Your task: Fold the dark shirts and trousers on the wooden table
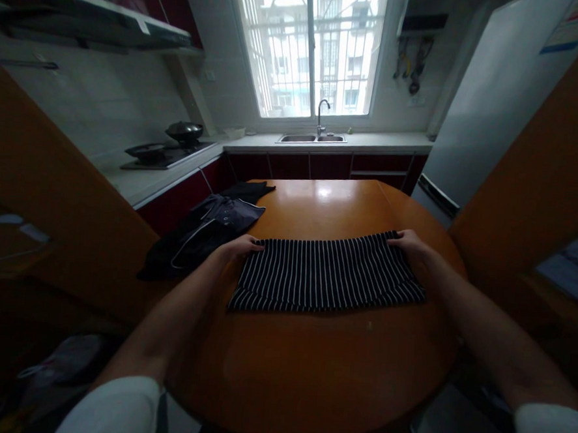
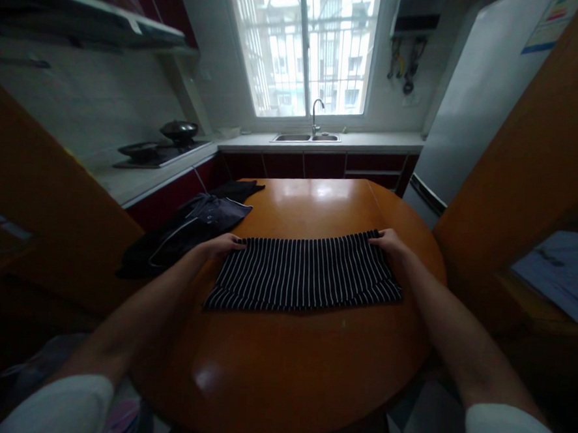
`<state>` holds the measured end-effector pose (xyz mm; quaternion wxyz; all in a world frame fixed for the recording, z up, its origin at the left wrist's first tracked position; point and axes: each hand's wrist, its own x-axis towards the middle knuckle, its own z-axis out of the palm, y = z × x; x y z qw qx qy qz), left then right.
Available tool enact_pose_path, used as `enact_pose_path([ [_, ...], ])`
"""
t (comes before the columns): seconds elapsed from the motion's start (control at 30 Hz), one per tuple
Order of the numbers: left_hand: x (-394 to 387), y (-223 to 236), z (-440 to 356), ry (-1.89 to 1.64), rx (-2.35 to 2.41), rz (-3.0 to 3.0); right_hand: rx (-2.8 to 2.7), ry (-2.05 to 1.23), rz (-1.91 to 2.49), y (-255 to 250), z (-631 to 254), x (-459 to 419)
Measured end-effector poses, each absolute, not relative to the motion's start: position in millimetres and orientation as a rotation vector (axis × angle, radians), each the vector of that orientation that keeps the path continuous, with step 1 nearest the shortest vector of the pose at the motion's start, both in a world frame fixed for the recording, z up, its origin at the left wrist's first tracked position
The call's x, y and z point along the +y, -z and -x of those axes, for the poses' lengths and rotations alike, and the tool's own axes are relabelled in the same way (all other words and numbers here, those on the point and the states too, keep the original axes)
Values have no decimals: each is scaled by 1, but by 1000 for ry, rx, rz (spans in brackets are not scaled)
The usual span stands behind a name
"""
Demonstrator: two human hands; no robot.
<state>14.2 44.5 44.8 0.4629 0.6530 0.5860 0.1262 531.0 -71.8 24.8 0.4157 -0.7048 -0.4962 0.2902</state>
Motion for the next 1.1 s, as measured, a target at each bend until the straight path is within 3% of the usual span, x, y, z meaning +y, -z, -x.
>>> enact_pose_path([
  [0.2, 59, -49, -14, -417, 1614, -1768, -1152, -691, 1978, -9, -538, -49],
  [0.37, 14, -33, -84, -671, 1600, -2418, -1529, -8, 2025, 0, -471, -53],
  [0.5, -32, 1, -169, -433, 1215, -2807, -2078, 9, 1787, 14, -377, -66],
  [0.63, -45, 27, -200, -284, 1272, -2793, -2205, -83, 1848, 28, -340, -73],
  [0.83, -28, 26, -162, -270, 1477, -2685, -2124, -142, 1993, 35, -388, -65],
  [1.1, -8, 23, -46, -162, 2008, -2370, -1831, -162, 2336, 42, -497, -67],
])
